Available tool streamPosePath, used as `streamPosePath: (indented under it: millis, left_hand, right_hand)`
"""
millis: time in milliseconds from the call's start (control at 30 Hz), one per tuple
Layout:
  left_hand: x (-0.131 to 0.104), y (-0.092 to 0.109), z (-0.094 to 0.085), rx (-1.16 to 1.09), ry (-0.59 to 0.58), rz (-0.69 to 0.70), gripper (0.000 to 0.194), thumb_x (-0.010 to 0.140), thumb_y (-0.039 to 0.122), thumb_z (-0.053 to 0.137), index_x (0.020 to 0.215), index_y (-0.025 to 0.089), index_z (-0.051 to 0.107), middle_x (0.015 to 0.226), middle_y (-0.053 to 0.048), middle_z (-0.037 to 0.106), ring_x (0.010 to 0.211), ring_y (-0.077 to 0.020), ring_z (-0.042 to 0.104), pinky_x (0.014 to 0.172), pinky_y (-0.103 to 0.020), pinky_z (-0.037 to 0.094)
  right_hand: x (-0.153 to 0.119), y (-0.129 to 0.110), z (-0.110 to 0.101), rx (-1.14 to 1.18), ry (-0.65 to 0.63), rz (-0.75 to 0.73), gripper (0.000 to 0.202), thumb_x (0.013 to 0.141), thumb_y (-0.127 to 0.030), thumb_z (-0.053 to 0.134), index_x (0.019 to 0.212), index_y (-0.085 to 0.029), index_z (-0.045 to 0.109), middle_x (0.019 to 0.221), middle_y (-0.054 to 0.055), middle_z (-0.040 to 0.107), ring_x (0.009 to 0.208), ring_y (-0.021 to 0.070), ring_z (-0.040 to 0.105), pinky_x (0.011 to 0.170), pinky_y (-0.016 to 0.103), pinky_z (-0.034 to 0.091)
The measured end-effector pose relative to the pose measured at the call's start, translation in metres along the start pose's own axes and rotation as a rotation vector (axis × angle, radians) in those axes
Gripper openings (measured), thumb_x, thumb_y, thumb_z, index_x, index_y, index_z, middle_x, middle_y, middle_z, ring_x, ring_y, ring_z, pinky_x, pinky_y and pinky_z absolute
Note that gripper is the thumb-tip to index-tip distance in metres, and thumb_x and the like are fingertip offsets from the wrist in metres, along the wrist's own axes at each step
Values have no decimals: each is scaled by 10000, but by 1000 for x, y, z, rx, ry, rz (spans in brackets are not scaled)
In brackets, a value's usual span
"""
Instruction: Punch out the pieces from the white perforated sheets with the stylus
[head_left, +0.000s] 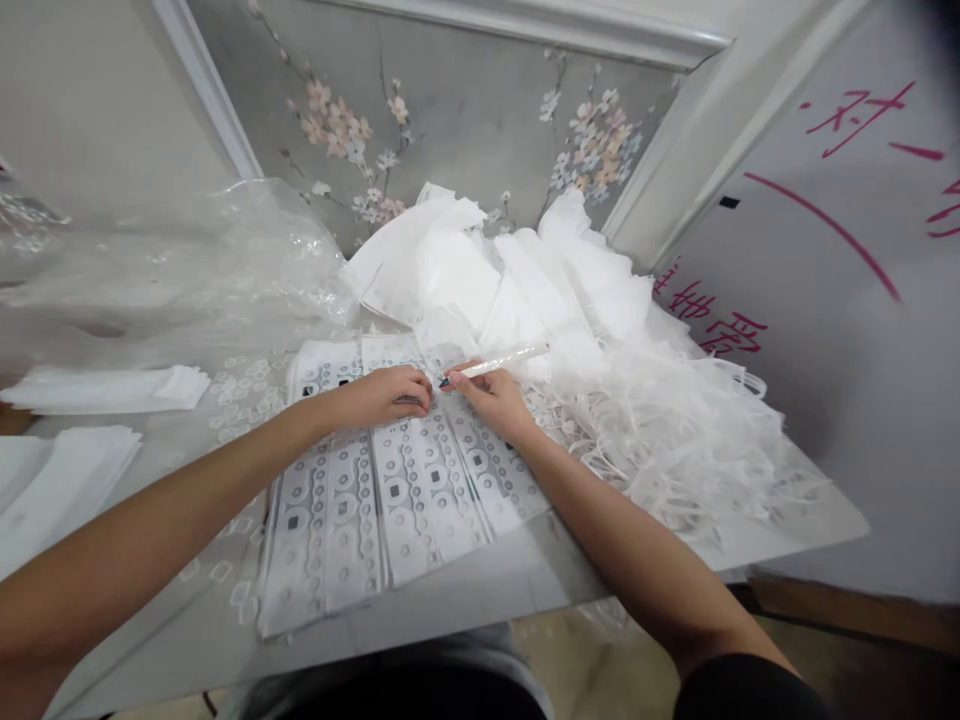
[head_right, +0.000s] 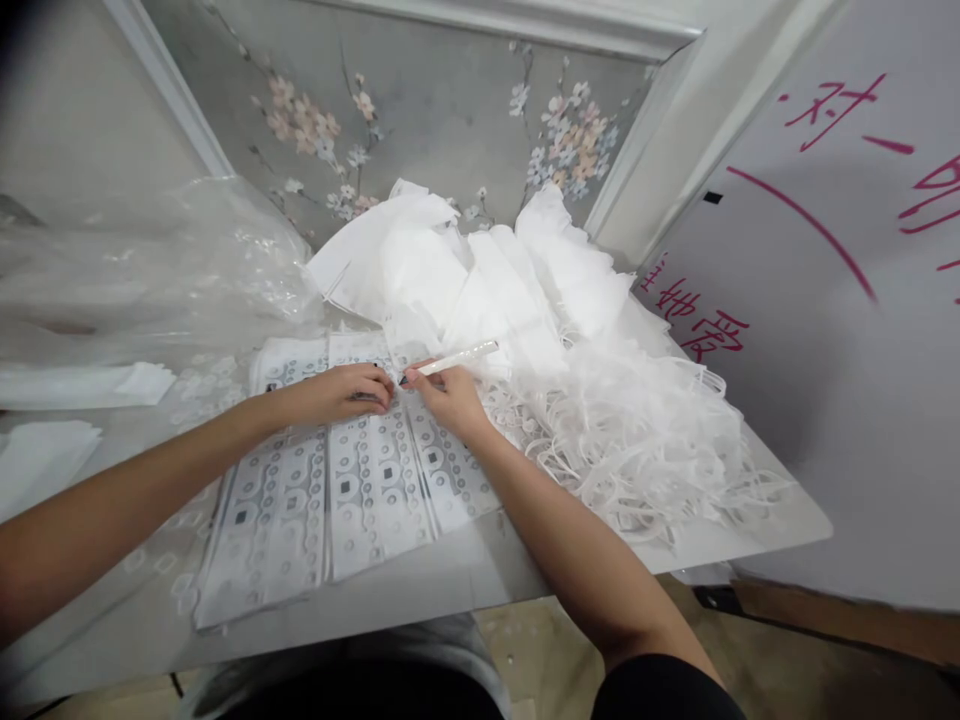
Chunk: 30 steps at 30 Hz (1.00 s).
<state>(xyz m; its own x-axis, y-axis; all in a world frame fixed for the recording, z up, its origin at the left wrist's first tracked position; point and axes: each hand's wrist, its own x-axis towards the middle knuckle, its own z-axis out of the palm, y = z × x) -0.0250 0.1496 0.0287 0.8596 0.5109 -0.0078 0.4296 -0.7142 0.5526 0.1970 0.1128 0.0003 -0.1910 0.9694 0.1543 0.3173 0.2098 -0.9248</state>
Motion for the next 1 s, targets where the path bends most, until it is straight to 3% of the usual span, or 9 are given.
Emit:
streamPosePath:
  millis: [133,367,600,733,833,1000]
  left_hand:
    - [2,-4,7,2,9,29,282,975,336,427,886,196,655,1051,-68,616,955,-184,575,842,-293,438]
    - [-3,-6,20,19,89,15,252,989,315,387,891,184,578,1061,-80,584,1010,-206,533,907,-329,417]
    - [-10,2,7,-83,43,-76,281,999,374,356,876,198,537,1045,-51,612,932,-183,560,819,-291,433]
    - [-7,7,-2,-37,-38,-120,271,990,378,366,945,204,569,1040,-46,631,930,-188,574,790,-286,435]
    - [-9,9,-4,-2,-65,-154,278,983,391,373,968,207,580,1072,-55,640,943,-196,589,801,-296,443]
    - [-23,11,0,-123,4,-217,306,961,473,406,908,221,571,1204,-56,635,1074,-228,591,835,-312,464]
  right_hand:
    - [0,-2,0,-1,-3,18,436,872,-542,562,919,-145,739,712,24,719,601,147,614,528,227,413]
    - [0,-4,-2,-17,-2,10,432,883,-533,554,881,-145,744,806,42,743,658,151,634,564,224,414]
    - [3,3,-4,24,12,18,422,896,-529,537,921,-160,741,890,53,757,846,196,685,709,252,474]
    - [7,6,-13,58,21,45,422,886,-527,551,960,-147,718,848,65,750,779,191,674,666,257,472]
    - [7,4,-23,8,-48,28,431,872,-538,560,930,-142,718,724,42,701,638,155,608,564,240,426]
    - [5,0,-35,-121,-229,4,457,869,-562,541,852,-141,720,515,-39,452,466,80,352,443,214,247]
